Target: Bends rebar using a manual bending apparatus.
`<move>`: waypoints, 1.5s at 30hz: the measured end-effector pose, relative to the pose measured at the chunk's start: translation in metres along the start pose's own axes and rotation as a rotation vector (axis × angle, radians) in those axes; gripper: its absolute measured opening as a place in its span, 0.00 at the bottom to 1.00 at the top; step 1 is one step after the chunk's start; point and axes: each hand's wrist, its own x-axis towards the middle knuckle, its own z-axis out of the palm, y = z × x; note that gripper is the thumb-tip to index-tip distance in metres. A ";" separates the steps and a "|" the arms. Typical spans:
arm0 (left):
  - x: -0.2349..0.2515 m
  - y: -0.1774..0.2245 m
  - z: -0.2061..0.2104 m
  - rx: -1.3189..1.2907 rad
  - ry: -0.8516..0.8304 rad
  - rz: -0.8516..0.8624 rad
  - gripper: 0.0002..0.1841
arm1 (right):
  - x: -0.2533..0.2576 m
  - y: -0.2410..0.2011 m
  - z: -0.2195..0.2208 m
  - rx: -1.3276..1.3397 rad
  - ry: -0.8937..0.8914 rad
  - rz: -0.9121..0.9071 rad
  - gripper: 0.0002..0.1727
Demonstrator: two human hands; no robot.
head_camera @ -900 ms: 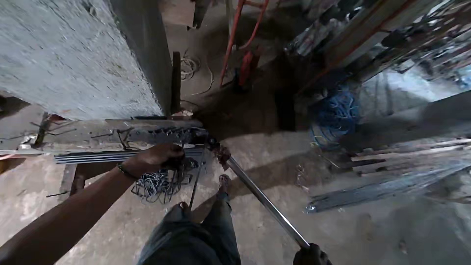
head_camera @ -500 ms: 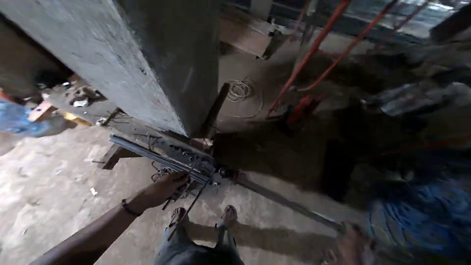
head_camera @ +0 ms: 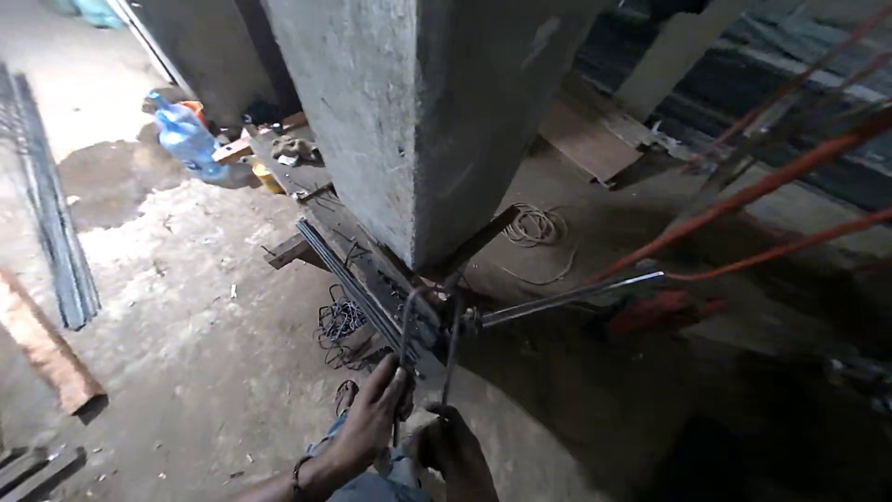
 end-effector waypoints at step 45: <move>0.092 -0.084 -0.014 -0.080 0.462 -0.354 0.16 | 0.142 -0.069 -0.415 -1.627 0.455 0.066 0.29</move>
